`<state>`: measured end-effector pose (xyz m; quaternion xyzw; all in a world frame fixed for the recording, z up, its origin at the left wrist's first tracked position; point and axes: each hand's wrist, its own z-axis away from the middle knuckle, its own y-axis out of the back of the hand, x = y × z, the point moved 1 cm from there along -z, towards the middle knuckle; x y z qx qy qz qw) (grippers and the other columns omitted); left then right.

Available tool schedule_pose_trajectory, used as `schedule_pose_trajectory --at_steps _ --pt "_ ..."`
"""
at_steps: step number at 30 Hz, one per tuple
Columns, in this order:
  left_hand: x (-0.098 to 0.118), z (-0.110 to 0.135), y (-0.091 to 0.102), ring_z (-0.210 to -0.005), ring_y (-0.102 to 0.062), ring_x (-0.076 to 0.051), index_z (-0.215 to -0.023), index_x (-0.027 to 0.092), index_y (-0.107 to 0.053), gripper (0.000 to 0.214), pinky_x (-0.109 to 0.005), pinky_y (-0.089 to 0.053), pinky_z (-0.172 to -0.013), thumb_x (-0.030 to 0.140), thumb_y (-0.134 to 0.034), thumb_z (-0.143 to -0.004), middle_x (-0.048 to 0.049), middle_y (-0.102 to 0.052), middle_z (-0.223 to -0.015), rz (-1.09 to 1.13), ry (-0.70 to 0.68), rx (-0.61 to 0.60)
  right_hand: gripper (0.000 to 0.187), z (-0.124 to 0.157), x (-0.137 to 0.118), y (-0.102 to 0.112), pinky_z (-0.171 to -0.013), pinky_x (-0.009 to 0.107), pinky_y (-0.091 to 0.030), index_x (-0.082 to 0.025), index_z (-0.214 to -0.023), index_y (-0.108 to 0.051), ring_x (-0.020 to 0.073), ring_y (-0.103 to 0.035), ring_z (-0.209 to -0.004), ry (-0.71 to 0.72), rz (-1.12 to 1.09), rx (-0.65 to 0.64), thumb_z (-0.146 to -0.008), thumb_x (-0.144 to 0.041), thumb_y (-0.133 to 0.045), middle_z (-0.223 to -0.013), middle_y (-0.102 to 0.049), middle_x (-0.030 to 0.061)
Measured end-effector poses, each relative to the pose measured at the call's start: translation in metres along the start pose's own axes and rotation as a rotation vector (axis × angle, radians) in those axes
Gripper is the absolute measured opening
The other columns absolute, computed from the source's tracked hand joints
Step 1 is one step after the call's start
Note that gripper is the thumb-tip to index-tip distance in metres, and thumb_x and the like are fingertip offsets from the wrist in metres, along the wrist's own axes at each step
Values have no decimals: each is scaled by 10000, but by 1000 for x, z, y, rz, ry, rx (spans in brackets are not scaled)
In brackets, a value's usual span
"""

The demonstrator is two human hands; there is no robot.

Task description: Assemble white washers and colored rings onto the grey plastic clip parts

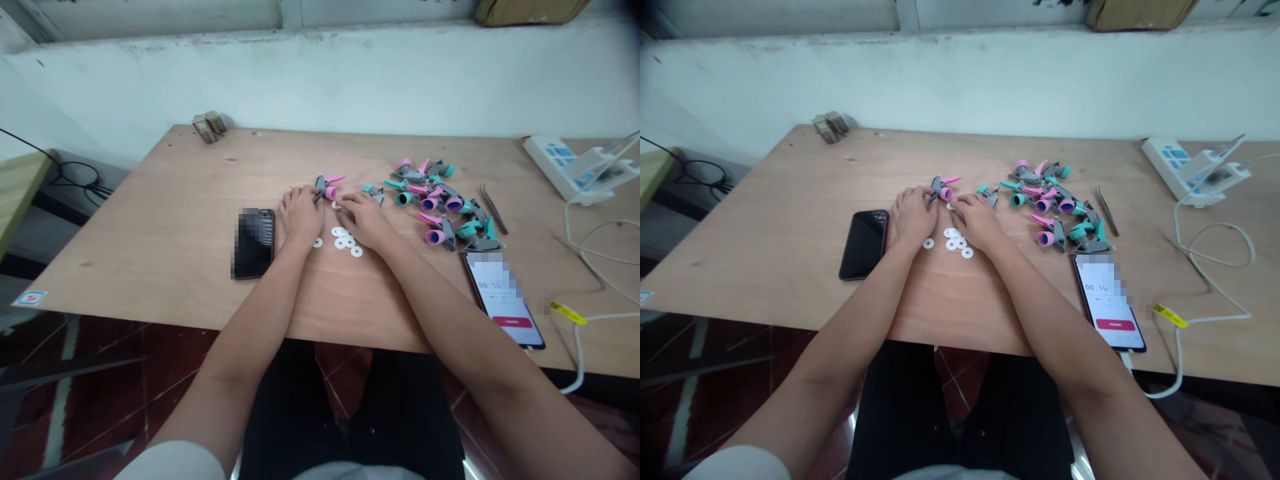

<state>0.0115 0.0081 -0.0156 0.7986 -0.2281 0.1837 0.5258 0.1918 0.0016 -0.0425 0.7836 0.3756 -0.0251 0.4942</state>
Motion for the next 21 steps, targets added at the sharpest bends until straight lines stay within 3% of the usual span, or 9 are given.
schedule_pose_trajectory --at_steps 3,5,9,15,19,21 --pt "-3 -2 4 -1300 -564 -394 -1165 259 -716 221 -605 -393 -1154 193 -581 -1004 -154 -725 -1306 8 -1 -18 377 0 2 -3 -1182 645 -450 -261 -1360 -775 385 -611 -1365 -25 35 3 -1045 -254 -567 -1435 -733 141" --pt "-3 -3 7 -1289 -572 -385 -1137 269 -719 218 -604 -388 -1157 180 -567 -1009 -141 -747 -1249 54 6 -24 290 -1 5 -4 -1168 648 -457 -272 -1228 -825 380 -633 -1348 -41 19 19 -1040 -272 -604 -1402 -761 122" --pt "-1 -3 7 -1275 -583 -374 -1131 268 -734 211 -577 -390 -1156 189 -576 -1015 -140 -749 -1223 87 14 -24 129 -5 13 -2 -1074 580 -532 -256 -945 -834 337 -719 -1115 -89 -68 47 -988 -290 -718 -1137 -826 103" --pt "5 -4 0 -1290 -597 -359 -1244 256 -746 258 -550 -362 -1205 345 -675 -1012 -140 -740 -1307 122 -58 -37 109 -2 11 -1 -1078 573 -511 -235 -1005 -823 350 -671 -1125 -167 -15 95 -986 -301 -738 -1112 -768 128" --pt "5 -5 4 -1242 -632 -340 -1162 264 -771 195 -518 -422 -1165 283 -646 -1013 -108 -788 -1228 58 -47 -77 127 0 7 4 -1071 546 -505 -243 -989 -815 336 -649 -1103 -178 -33 58 -971 -359 -768 -1115 -741 111" --pt "6 -4 7 -1254 -641 -325 -1237 272 -757 254 -493 -440 -1160 269 -618 -1024 -100 -786 -1267 15 -23 -73 151 0 6 5 -1071 538 -501 -239 -1002 -815 339 -642 -1108 -193 -39 37 -932 -373 -813 -1138 -730 112"
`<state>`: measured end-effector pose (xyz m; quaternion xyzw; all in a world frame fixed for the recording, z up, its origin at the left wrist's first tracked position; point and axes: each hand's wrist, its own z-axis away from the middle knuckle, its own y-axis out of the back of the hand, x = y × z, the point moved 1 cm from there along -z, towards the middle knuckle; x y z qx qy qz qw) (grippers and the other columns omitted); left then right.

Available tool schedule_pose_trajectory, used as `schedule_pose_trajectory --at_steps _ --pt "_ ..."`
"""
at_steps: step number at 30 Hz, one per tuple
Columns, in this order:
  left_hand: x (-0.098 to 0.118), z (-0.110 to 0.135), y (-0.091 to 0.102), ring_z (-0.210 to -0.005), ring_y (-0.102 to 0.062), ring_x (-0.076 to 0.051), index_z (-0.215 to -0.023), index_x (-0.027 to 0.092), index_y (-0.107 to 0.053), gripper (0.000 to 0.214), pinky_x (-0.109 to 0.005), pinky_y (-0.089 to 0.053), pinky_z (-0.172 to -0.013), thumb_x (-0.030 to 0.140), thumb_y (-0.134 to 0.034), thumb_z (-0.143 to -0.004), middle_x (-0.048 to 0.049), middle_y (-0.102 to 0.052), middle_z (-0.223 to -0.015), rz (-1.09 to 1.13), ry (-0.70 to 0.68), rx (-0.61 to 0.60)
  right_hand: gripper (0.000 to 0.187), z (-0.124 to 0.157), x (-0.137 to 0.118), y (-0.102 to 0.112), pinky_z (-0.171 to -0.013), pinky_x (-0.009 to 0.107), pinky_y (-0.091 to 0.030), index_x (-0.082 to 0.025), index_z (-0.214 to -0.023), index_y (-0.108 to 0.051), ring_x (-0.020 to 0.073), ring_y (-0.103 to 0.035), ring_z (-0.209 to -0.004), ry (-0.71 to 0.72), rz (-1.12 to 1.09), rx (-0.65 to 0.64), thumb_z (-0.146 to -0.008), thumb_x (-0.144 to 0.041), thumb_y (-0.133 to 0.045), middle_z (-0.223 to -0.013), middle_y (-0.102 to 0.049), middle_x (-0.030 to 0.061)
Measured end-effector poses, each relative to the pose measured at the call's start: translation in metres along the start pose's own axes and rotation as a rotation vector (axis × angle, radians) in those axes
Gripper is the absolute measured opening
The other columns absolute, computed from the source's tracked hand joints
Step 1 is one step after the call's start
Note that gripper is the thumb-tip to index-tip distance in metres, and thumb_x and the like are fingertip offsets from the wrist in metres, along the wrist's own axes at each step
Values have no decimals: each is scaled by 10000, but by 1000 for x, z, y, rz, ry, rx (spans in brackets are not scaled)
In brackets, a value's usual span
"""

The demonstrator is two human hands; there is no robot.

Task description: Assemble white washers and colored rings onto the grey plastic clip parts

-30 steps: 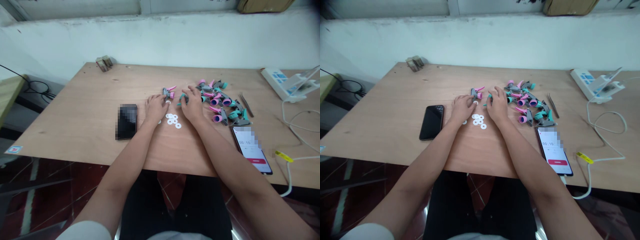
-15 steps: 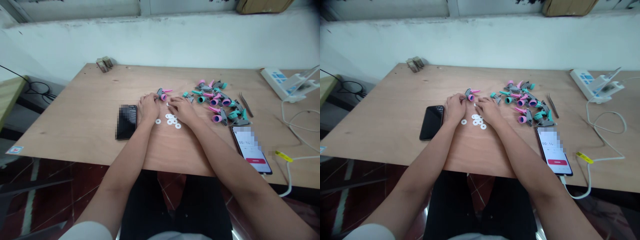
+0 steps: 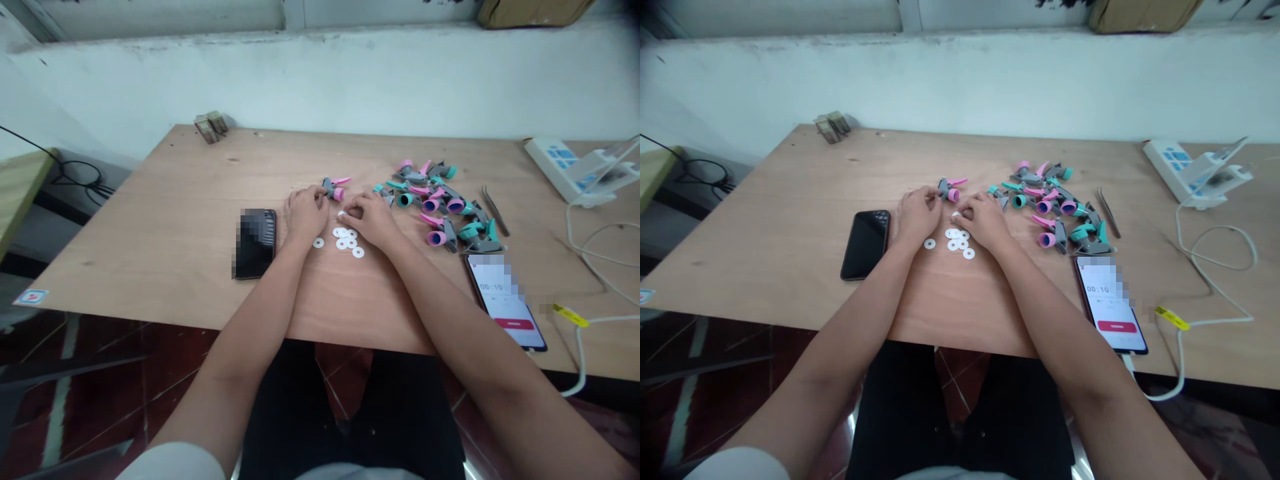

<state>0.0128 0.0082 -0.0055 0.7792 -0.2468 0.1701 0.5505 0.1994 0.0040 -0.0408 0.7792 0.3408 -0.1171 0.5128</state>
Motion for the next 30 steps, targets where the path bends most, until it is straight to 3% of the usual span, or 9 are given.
schedule_pose_trajectory --at_steps 6,9,14,19,25,30 --pt "6 3 -9 -1387 -592 -361 -1420 310 -709 433 -547 -379 -1238 426 -704 -1003 -115 -719 -1447 -67 -48 -6 102 -2 0 -2 -1080 555 -486 -247 -950 -768 347 -654 -1116 -35 -31 23 -897 -319 -819 -1110 -747 111" --pt "5 1 -16 -1453 -557 -384 -1461 338 -691 492 -590 -365 -1244 408 -746 -977 -111 -643 -1576 -44 -104 10 91 -2 0 -2 -1059 526 -510 -249 -917 -704 308 -695 -1046 -6 -126 49 -887 -248 -790 -1042 -779 78" --pt "1 -6 -22 -1318 -663 -352 -1265 296 -792 272 -576 -421 -1217 386 -641 -1058 -105 -774 -1382 80 -159 33 93 0 -1 3 -881 410 -578 -244 -918 -692 229 -724 -862 -43 -311 111 -918 -301 -767 -919 -776 32" --pt "-4 -8 -25 -1291 -724 -283 -1350 251 -755 322 -449 -534 -1159 249 -593 -1072 -101 -779 -1395 337 -235 -40 242 1 -1 5 -817 388 -617 -241 -1063 -797 211 -734 -812 -85 -448 275 -957 -456 -769 -913 -803 34" --pt "-2 -4 -33 -1302 -739 -249 -1347 236 -748 307 -387 -582 -1130 309 -584 -1098 -101 -781 -1391 521 -219 -34 333 0 1 6 -842 426 -666 -266 -1138 -864 217 -758 -810 -32 -527 304 -1007 -534 -715 -951 -809 53" --pt "-1 -5 -42 -1326 -731 -244 -1345 224 -749 312 -403 -572 -1171 296 -573 -1099 -108 -769 -1419 633 -217 -56 353 -1 0 6 -907 422 -670 -278 -1227 -851 233 -769 -972 6 -487 318 -1043 -518 -671 -1083 -798 82"
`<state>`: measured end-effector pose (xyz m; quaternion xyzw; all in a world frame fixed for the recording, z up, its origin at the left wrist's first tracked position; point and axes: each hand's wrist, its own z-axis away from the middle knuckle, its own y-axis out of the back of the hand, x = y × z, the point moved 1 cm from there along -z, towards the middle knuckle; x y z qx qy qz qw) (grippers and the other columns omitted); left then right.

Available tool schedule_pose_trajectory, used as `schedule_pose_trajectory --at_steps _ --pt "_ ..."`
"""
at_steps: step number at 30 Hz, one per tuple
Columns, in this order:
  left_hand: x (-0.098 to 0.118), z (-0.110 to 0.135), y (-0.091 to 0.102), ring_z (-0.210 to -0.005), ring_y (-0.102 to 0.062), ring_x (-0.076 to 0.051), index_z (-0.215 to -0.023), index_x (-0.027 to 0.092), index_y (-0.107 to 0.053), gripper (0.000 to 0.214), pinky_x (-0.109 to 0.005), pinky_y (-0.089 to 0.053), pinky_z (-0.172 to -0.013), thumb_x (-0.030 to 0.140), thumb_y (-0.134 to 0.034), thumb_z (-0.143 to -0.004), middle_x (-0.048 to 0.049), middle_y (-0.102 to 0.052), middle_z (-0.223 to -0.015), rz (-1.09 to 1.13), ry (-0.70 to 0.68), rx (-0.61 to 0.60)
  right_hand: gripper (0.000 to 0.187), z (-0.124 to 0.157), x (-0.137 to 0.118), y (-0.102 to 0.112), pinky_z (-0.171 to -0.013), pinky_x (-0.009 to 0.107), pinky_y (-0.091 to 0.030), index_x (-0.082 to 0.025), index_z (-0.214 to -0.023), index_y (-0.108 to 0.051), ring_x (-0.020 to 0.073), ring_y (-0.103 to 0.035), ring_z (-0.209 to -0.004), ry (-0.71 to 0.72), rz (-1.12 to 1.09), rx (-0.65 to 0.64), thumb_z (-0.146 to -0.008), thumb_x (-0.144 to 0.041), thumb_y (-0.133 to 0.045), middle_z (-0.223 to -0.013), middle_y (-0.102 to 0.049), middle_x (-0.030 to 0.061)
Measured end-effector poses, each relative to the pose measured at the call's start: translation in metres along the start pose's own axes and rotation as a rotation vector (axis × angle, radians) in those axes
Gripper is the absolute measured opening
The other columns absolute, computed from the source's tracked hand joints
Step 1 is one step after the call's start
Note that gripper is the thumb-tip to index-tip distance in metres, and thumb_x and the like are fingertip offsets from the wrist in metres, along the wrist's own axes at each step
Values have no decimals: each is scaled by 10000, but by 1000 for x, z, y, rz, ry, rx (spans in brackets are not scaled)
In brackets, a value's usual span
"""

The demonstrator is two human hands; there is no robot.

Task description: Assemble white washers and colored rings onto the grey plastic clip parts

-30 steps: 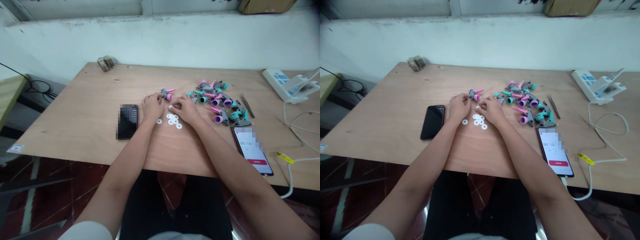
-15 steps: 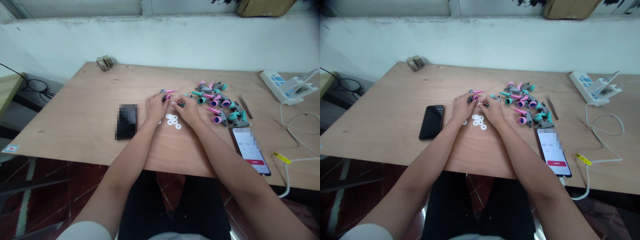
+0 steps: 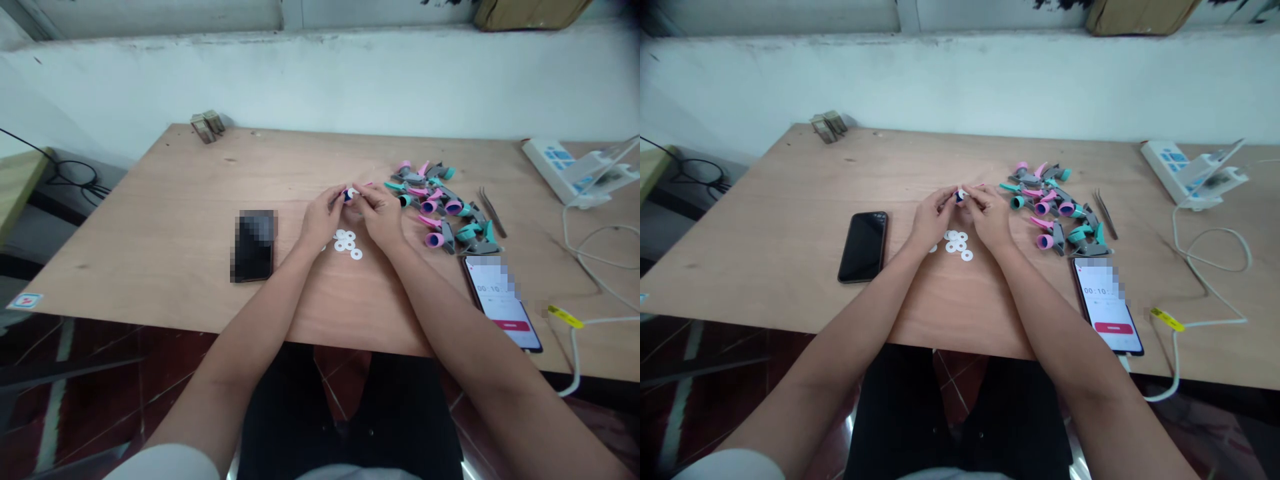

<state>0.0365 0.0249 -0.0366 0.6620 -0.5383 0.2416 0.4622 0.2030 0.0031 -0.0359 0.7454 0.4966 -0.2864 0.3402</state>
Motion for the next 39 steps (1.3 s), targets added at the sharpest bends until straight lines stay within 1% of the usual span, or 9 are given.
schedule_pose_trajectory --at_steps 6,10,14,18,21,23,29,35,39 --pt "-3 -2 -2 -1316 -738 -237 -1301 195 -756 280 -392 -579 -1157 268 -599 -1081 -124 -774 -1398 166 13 -21 299 0 -1 -1 -936 432 -644 -302 -1179 -858 243 -730 -1007 2 154 -20 -1070 -457 -627 -1025 -759 69" --pt "1 -2 -1 -1264 -761 -239 -1264 203 -768 255 -391 -598 -1117 289 -624 -1072 -115 -796 -1348 216 46 -51 322 1 6 -3 -965 468 -642 -266 -1184 -818 251 -719 -1013 -24 123 21 -1027 -514 -687 -1055 -736 79" --pt "9 0 1 -1223 -779 -235 -1238 198 -768 231 -383 -605 -1096 297 -656 -1061 -115 -807 -1318 212 69 -57 482 1 11 -5 -872 448 -658 -233 -1219 -753 241 -730 -917 -97 53 4 -988 -651 -686 -1048 -742 84" --pt "14 1 2 -1227 -778 -225 -1244 204 -773 239 -371 -619 -1082 281 -636 -1064 -111 -806 -1326 192 82 -53 523 2 5 -5 -724 393 -637 -243 -1213 -756 206 -712 -709 -141 58 -105 -1023 -703 -594 -995 -790 76" --pt "15 2 1 -1274 -759 -229 -1283 216 -774 275 -379 -611 -1111 308 -637 -1063 -107 -798 -1353 148 76 -46 543 3 -3 -3 -677 389 -629 -258 -1229 -762 183 -676 -606 -134 64 -138 -1046 -717 -538 -983 -803 62" --pt "16 3 1 -1297 -748 -235 -1311 217 -771 299 -379 -605 -1125 298 -650 -1049 -106 -794 -1366 123 74 -40 562 3 -7 -3 -672 384 -635 -268 -1261 -763 193 -696 -638 -144 52 -136 -1047 -730 -524 -970 -806 56" --pt "23 6 1 -1200 -786 -219 -1350 215 -756 340 -346 -638 -1061 238 -647 -1028 -96 -788 -1379 97 86 -51 534 4 -13 -3 -730 372 -656 -261 -1259 -789 262 -777 -950 -143 28 -137 -1048 -683 -537 -1021 -821 77" --pt "24 6 1 -1194 -785 -220 -1299 204 -784 299 -350 -639 -1064 261 -620 -1057 -89 -815 -1316 29 7 -34 416 5 -12 -3 -851 423 -656 -241 -1186 -806 273 -783 -980 -79 34 -97 -1049 -557 -572 -1071 -831 94" --pt "30 6 6 -1143 -802 -218 -1284 226 -797 293 -343 -652 -1017 246 -612 -1058 -68 -823 -1305 -4 -5 -58 383 5 -7 -4 -819 393 -645 -247 -1204 -793 245 -772 -940 -81 66 -96 -1048 -518 -572 -1048 -829 75"
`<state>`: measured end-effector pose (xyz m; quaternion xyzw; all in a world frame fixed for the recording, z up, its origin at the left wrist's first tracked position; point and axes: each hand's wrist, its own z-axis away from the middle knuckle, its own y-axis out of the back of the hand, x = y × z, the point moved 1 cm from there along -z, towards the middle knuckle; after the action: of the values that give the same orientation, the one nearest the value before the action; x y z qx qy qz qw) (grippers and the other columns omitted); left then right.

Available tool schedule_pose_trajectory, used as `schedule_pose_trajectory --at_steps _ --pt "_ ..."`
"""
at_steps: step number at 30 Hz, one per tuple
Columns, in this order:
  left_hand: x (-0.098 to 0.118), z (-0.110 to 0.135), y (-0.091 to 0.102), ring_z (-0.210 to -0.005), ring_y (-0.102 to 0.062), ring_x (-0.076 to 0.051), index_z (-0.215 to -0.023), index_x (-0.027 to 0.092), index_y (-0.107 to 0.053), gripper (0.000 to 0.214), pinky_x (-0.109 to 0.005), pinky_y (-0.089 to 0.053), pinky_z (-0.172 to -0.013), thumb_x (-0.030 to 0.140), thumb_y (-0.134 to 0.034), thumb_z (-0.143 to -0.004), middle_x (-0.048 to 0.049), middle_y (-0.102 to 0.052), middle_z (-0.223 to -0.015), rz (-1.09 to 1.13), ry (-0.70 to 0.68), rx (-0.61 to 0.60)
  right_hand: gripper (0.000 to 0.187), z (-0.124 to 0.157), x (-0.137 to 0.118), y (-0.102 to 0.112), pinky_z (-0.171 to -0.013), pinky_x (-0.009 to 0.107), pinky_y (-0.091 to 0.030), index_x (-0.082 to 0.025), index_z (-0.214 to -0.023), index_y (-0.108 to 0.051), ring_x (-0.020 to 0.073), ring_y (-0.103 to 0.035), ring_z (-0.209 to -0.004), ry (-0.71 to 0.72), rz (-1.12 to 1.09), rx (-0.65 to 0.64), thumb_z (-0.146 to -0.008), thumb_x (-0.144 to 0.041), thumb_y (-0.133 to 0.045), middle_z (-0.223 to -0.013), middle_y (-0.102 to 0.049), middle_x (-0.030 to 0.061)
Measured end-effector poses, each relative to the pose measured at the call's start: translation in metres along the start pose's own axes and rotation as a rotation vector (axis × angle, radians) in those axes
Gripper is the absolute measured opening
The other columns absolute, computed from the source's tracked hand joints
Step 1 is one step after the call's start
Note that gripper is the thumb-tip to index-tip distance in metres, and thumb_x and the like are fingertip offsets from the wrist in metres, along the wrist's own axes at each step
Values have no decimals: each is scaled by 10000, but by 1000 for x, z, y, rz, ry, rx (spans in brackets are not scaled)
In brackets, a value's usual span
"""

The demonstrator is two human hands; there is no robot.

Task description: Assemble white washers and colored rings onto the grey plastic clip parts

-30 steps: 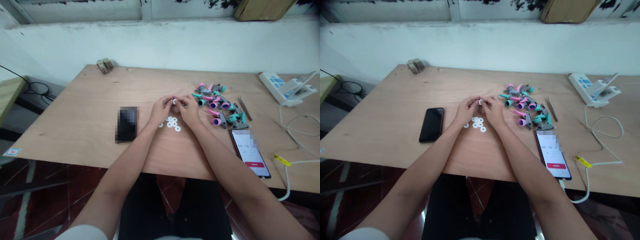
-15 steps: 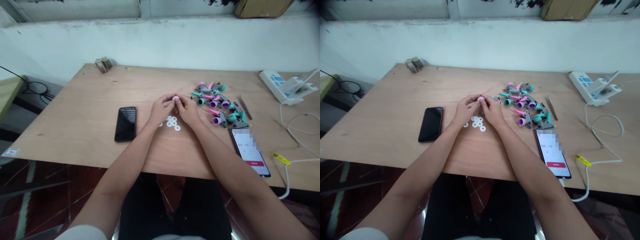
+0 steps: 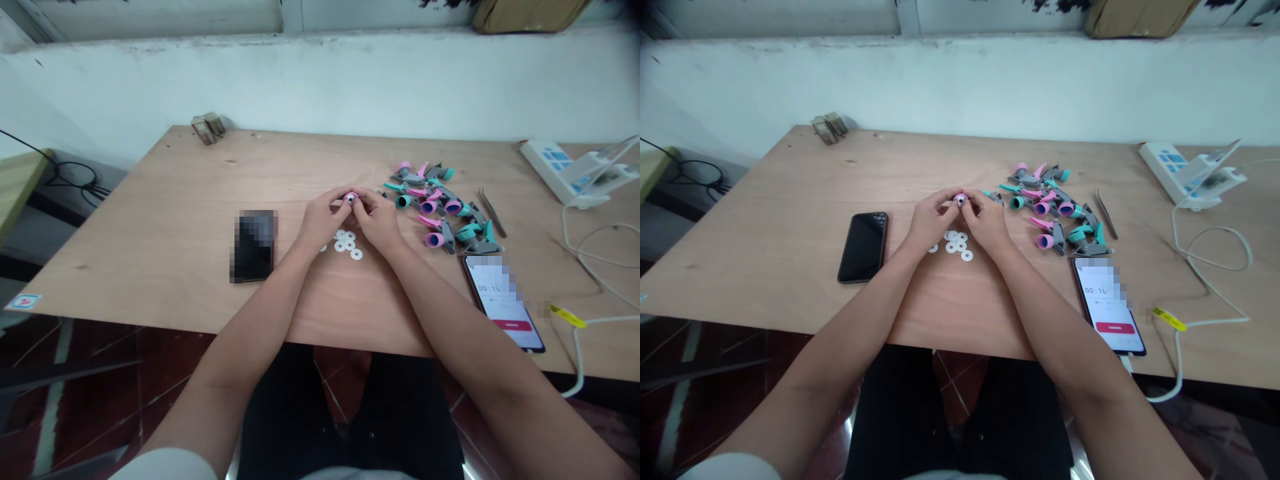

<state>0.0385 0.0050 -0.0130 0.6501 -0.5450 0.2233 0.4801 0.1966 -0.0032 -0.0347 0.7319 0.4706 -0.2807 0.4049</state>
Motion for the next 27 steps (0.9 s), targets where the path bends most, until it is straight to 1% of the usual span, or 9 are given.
schedule_pose_trajectory --at_steps 3,5,9,14,17,20,23,25,27 --pt "3 -1 2 -1108 -807 -216 -1260 224 -815 298 -343 -648 -1014 202 -616 -1040 -67 -836 -1264 -31 -20 5 360 -1 3 0 -805 375 -634 -243 -1209 -783 229 -762 -916 27 20 -1 -1034 -496 -596 -1010 -826 60" --pt "3 -1 2 -1101 -806 -216 -1240 224 -827 293 -347 -646 -1018 193 -623 -1032 -67 -844 -1237 -34 -36 21 333 -2 3 0 -795 368 -623 -236 -1177 -780 215 -753 -862 43 33 24 -1019 -483 -621 -971 -819 52" --pt "-3 -2 0 -1105 -803 -217 -1249 240 -827 296 -362 -652 -1020 211 -631 -1029 -65 -844 -1234 -28 -17 51 328 -1 -1 -1 -754 351 -607 -235 -1146 -752 197 -737 -776 14 10 37 -1002 -512 -651 -867 -795 27" --pt "-11 -5 -5 -1166 -794 -213 -1323 206 -778 327 -357 -643 -1045 224 -616 -1039 -105 -812 -1317 60 -22 43 423 2 -6 -4 -717 367 -626 -264 -1272 -670 209 -745 -754 -52 -71 8 -1033 -605 -598 -916 -792 41" --pt "-12 -5 -7 -1139 -799 -205 -1329 188 -754 323 -334 -650 -1002 227 -600 -1048 -121 -806 -1313 106 -49 32 445 2 -5 -5 -745 384 -633 -267 -1287 -656 222 -749 -783 -44 -71 14 -1054 -631 -550 -928 -781 53" --pt "-8 -4 -7 -1075 -798 -191 -1299 202 -751 296 -306 -652 -936 223 -603 -1044 -107 -811 -1287 62 -54 41 454 2 -4 -6 -717 373 -617 -263 -1240 -675 217 -721 -743 -54 -47 23 -1051 -654 -540 -876 -761 41" --pt "-4 -2 -5 -1034 -790 -184 -1255 223 -758 259 -295 -642 -912 207 -606 -1045 -85 -814 -1272 -46 -8 80 394 2 -7 -8 -786 382 -607 -249 -1196 -705 220 -714 -776 -10 40 33 -1058 -588 -557 -912 -776 53" --pt "-4 -2 -2 -1087 -779 -196 -1264 239 -755 261 -310 -632 -948 222 -579 -1072 -83 -805 -1303 -111 18 133 337 1 -11 -5 -872 403 -598 -247 -1192 -722 237 -725 -856 22 149 76 -1069 -510 -551 -985 -788 75" --pt "-6 -3 3 -1174 -759 -209 -1292 255 -749 287 -332 -617 -1006 233 -539 -1098 -83 -788 -1351 -150 25 185 303 -1 -13 3 -977 457 -575 -248 -1224 -729 279 -724 -986 30 302 149 -1065 -430 -547 -1080 -779 109"
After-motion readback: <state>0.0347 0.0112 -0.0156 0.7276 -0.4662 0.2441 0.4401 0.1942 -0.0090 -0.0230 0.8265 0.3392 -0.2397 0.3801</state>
